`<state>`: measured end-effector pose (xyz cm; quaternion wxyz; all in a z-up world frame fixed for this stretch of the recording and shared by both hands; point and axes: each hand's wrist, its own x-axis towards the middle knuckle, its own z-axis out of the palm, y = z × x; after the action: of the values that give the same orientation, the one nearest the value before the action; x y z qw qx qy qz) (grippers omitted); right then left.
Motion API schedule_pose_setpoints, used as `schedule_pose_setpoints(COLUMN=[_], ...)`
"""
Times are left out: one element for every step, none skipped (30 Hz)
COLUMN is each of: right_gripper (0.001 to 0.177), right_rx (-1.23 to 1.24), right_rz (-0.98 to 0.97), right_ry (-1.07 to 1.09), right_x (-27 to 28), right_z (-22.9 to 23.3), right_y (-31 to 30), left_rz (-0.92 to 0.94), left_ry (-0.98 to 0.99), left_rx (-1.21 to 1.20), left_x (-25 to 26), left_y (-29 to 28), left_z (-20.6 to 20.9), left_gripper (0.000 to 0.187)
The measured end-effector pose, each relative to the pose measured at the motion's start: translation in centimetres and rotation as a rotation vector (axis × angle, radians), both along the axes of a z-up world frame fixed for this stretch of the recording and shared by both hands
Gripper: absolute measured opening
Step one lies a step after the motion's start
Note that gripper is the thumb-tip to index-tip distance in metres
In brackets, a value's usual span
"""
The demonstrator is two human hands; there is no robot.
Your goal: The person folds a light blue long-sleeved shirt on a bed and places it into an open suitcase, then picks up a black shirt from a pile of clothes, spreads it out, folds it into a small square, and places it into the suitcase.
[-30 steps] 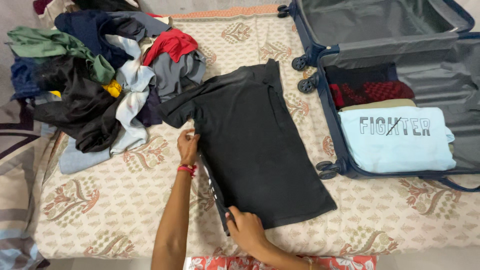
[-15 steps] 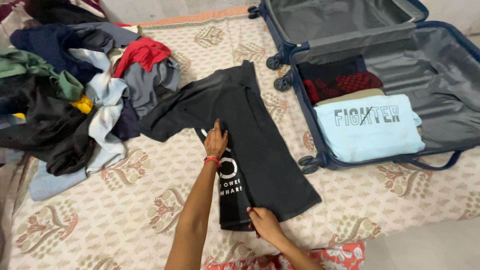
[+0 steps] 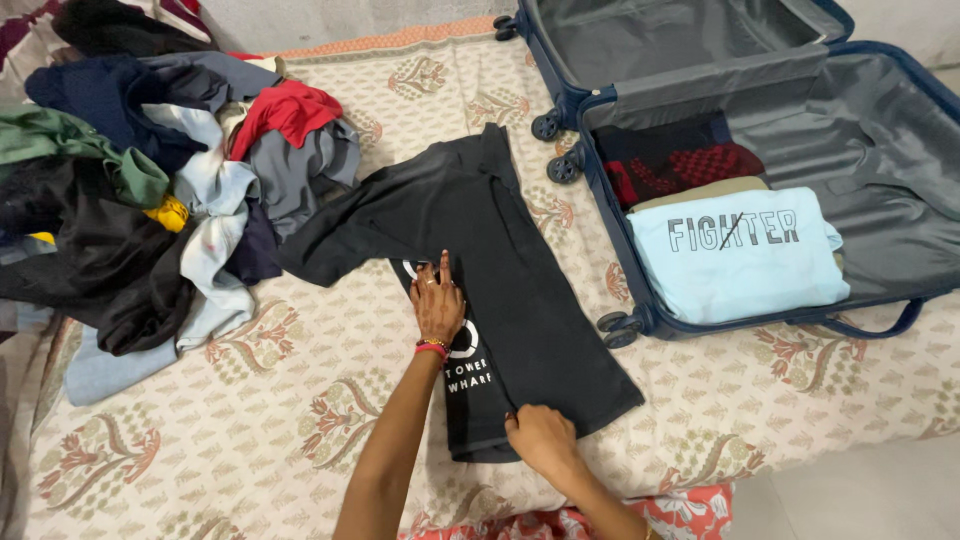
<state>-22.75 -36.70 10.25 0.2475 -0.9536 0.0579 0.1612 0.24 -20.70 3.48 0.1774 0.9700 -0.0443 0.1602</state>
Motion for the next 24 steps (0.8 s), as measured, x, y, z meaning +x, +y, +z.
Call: schedule_pose_setpoints(right_gripper=[0.042, 0.038, 0.047, 0.047, 0.044, 0.043, 0.043, 0.055, 0.068, 0.068, 0.073, 0.079, 0.079, 0.080, 0.081, 0.081, 0.076, 0.072, 0.072, 0.067, 0.062, 0.062, 0.055, 0.049], right_rx=[-0.001, -0.055, -0.109, -0.108, -0.162, -0.216, -0.216, -0.056, 0.106, 0.106, 0.126, 0.148, 0.148, 0.154, 0.161, 0.162, 0.113, 0.063, 0.063, 0.064, 0.065, 0.065, 0.063, 0.060], right_rz=[-0.001, -0.002, -0.003, -0.002, 0.089, 0.177, 0.176, 0.307, 0.438, 0.437, 0.549, 0.660, 0.661, 0.664, 0.666, 0.669, 0.676, 0.677, 0.675, 0.661, 0.647, 0.647, 0.649, 0.649], right_ry=[0.001, 0.025, 0.048, 0.049, -0.050, -0.151, -0.151, -0.236, -0.319, -0.318, -0.280, -0.239, -0.239, -0.256, -0.272, -0.276, -0.368, -0.458, -0.459, -0.480, -0.500, -0.500, -0.509, -0.519], right_x=[-0.2, -0.3, -0.5, -0.7, -0.9, -0.9, -0.7, -0.4, -0.2, -0.3, -0.5, -0.7, -1.1, -1.6, -2.0, -2.3, -2.5, -2.5, -2.3, -2.3, -2.5, -2.5, -2.5, -2.4], right_z=[0.8, 1.8, 2.8, 3.7, 4.5, 5.0, 5.2, 5.2, 4.9, 4.5, 4.0, 3.5, 3.0, 2.4, 1.8, 1.2, 0.5, -0.2, -1.0, -1.6, -2.2, -2.7, -2.9, -3.1], right_y=[0.1, 0.4, 0.7, 1.0, 1.3, 1.7, 2.1, 2.6, 2.9, 3.4, 3.8, 4.1, 4.2, 4.4, 4.5, 4.4, 4.2, 4.1, 4.1, 4.1, 4.0, 4.1, 4.3, 4.5], left_rz=[0.008, 0.008, -0.011, -0.028, -0.027, -0.022, -0.018, -0.020, -0.031, -0.040, -0.040, -0.048, -0.055, -0.053, 0.018, 0.090, 0.093, 0.273, 0.453, 0.453, 0.507, 0.560, 0.560, 0.525], left_ry=[0.030, 0.031, 0.021, 0.010, 0.010, 0.012, 0.014, 0.015, -0.002, -0.019, -0.019, -0.027, -0.036, -0.036, -0.041, -0.050, -0.054, -0.041, -0.028, -0.024, 0.020, 0.060, 0.060, -0.053], left_rx=[0.026, 0.026, 0.033, 0.042, 0.043, 0.064, 0.085, 0.085, 0.094, 0.102, 0.101, 0.092, 0.083, 0.084, -0.030, -0.144, -0.143, -0.182, -0.221, -0.220, -0.199, -0.179, -0.179, -0.132], left_x=[-0.1, -0.1, 0.1, 0.2, 0.3, 0.4, 0.5, 0.6, 0.8, 0.8, 0.7, 0.6, 0.5, 0.2, 0.0, 0.0, 0.0, -0.1, 0.1, 0.4, 1.0, 1.9, 2.7, 3.5], left_y=[-0.1, 0.0, 0.1, 0.3, 0.4, 0.5, 0.5, 0.5, 0.6, 0.7, 0.7, 0.9, 0.9, 1.0, 1.2, 1.4, 1.6, 1.7, 1.9, 2.1, 2.6, 3.2, 3.8, 4.3], left_z=[-0.4, -0.8, -1.2, -1.5, -1.9, -2.2, -2.5, -2.7, -2.8, -2.7, -2.6, -2.2, -1.7, -1.1, -0.4, 0.3, 0.8, 0.9, 0.6, -0.2, -1.2, -2.4, -3.7, -4.8], left_gripper=[0.079, 0.079, 0.078, 0.077, 0.077, 0.076, 0.076, 0.076, 0.073, 0.071, 0.071, 0.068, 0.065, 0.065, 0.064, 0.063, 0.063, 0.061, 0.058, 0.058, 0.056, 0.057, 0.057, 0.056])
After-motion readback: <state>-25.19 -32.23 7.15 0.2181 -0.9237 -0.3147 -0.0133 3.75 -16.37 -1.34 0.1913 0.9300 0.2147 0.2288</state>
